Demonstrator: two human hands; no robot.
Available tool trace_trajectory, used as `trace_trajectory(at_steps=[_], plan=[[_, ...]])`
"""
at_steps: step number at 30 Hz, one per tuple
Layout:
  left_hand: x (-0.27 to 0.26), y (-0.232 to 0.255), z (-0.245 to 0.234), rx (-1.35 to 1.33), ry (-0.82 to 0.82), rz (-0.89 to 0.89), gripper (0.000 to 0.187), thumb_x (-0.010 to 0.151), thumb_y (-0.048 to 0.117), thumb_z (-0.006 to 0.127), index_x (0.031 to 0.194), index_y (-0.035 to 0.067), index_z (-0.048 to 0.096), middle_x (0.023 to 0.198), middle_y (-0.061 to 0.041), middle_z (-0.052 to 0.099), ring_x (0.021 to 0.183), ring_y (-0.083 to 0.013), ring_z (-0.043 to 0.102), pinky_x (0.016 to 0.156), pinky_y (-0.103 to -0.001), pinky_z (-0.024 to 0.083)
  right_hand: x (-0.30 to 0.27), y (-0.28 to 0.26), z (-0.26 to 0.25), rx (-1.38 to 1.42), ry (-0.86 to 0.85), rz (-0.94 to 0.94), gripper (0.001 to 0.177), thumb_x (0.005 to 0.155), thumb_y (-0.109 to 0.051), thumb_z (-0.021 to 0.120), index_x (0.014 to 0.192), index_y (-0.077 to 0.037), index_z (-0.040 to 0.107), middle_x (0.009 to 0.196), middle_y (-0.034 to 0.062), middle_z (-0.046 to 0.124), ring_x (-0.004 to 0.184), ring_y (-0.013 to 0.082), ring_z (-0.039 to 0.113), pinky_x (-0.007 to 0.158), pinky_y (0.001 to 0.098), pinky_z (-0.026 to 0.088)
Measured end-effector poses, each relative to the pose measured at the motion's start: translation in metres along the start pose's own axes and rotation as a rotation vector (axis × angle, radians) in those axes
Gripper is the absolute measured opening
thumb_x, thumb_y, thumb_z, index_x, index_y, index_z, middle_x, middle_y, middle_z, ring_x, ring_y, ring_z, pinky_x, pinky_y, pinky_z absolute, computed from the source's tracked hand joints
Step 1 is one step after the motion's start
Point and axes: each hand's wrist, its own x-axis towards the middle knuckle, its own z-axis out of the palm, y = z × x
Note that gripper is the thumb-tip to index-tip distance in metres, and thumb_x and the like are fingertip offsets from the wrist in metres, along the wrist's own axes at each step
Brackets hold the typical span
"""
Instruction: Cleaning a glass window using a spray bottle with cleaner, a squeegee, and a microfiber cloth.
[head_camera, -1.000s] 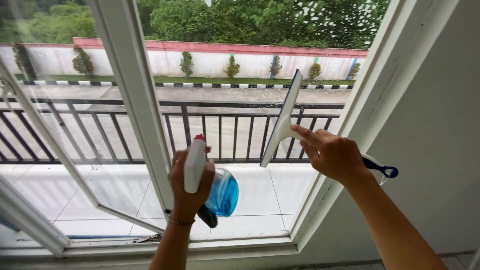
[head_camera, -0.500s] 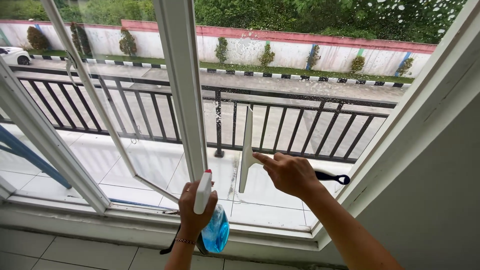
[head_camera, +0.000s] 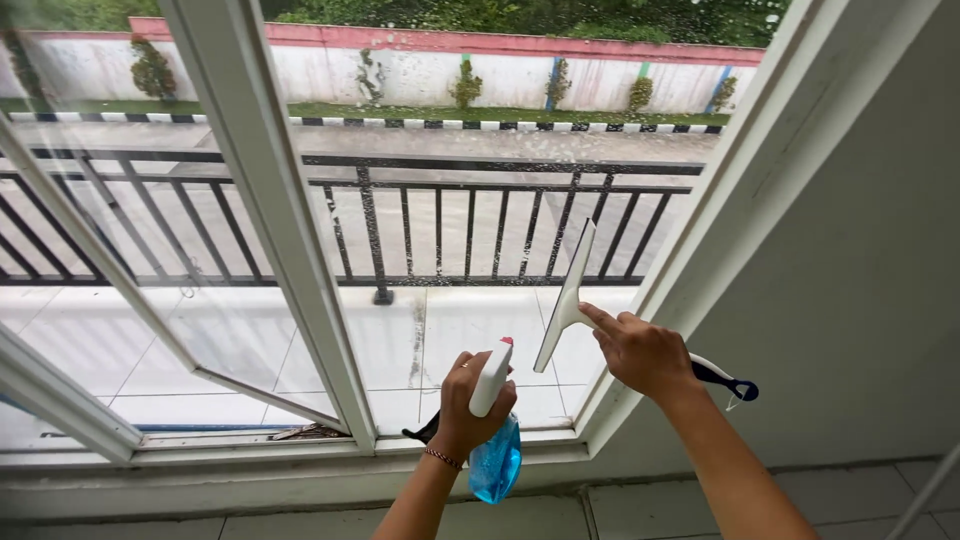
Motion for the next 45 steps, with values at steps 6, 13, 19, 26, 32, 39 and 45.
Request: trace_trajectory(at_steps=[6,13,19,26,32,39,45], plan=[[-0.037,-0.006,0.054,0.008,-0.224,-0.049,0.021,0.073,0.013,0.067,0.093,0.008,0.066,0.079,-0.004,0.068,0.063,-0.0211,0.050,0.059,-0.034,0.049,-0.055,0.032,0.022,-0.003,-0.082,0.106,0.047,0.096,-0.029,0.060,0.141,-0.042,0.057,0.060,-0.0020,0.063,0.037,0.0163,0.055,0.037,0.0369,0.049],[-0.114,-0.038,0.049,0.022,-0.304,-0.236,0.030,0.076,0.017,0.067,0.104,0.008,0.069,0.072,-0.003,0.071,0.065,-0.0183,0.053,0.049,-0.032,0.051,-0.106,0.029,0.059,0.036,-0.288,0.231,0.046,0.097,-0.030,0.056,0.139,-0.047,0.057,0.068,-0.0008,0.065,0.044,0.0218,0.060,0.045,0.0397,0.054],[-0.155,-0.062,-0.001,0.303,-0.210,-0.420,0.043,0.073,0.020,0.070,0.113,0.006,0.070,0.088,-0.009,0.077,0.083,-0.0231,0.067,0.069,-0.036,0.060,-0.100,-0.021,0.088,0.113,-0.352,0.126,0.045,0.095,-0.029,0.058,0.137,-0.047,0.057,0.073,-0.0004,0.069,0.050,0.0257,0.064,0.050,0.0426,0.055],[-0.162,-0.062,-0.061,0.511,0.020,-0.544,0.041,0.076,0.022,0.067,0.115,0.010,0.067,0.079,-0.004,0.070,0.076,-0.0224,0.060,0.062,-0.036,0.056,-0.053,-0.109,0.101,0.183,-0.317,-0.176,0.043,0.100,-0.033,0.056,0.142,-0.041,0.054,0.070,0.0002,0.065,0.041,0.0143,0.055,0.037,0.0315,0.050],[-0.201,-0.074,-0.081,0.585,-0.037,-0.667,0.039,0.075,0.025,0.069,0.111,0.011,0.068,0.077,-0.006,0.070,0.071,-0.0210,0.060,0.060,-0.035,0.057,-0.041,-0.161,0.101,0.259,-0.326,-0.300,0.045,0.099,-0.029,0.059,0.142,-0.039,0.054,0.071,0.0010,0.067,0.041,0.0141,0.054,0.037,0.0313,0.046],[-0.217,-0.067,-0.042,0.477,-0.299,-0.741,0.046,0.074,0.025,0.067,0.118,0.014,0.068,0.083,-0.007,0.077,0.081,-0.0252,0.068,0.074,-0.036,0.060,-0.057,-0.154,0.114,0.237,-0.407,-0.293,0.043,0.100,-0.033,0.056,0.143,-0.040,0.053,0.076,0.0010,0.065,0.045,0.0182,0.056,0.043,0.0347,0.047],[-0.156,-0.047,0.014,0.272,-0.379,-0.509,0.041,0.074,0.021,0.067,0.114,0.014,0.067,0.088,-0.003,0.072,0.084,-0.0222,0.062,0.069,-0.037,0.056,-0.052,-0.071,0.109,0.109,-0.423,-0.070,0.045,0.099,-0.037,0.055,0.144,-0.046,0.051,0.079,0.0003,0.069,0.053,0.0199,0.065,0.053,0.0393,0.057]])
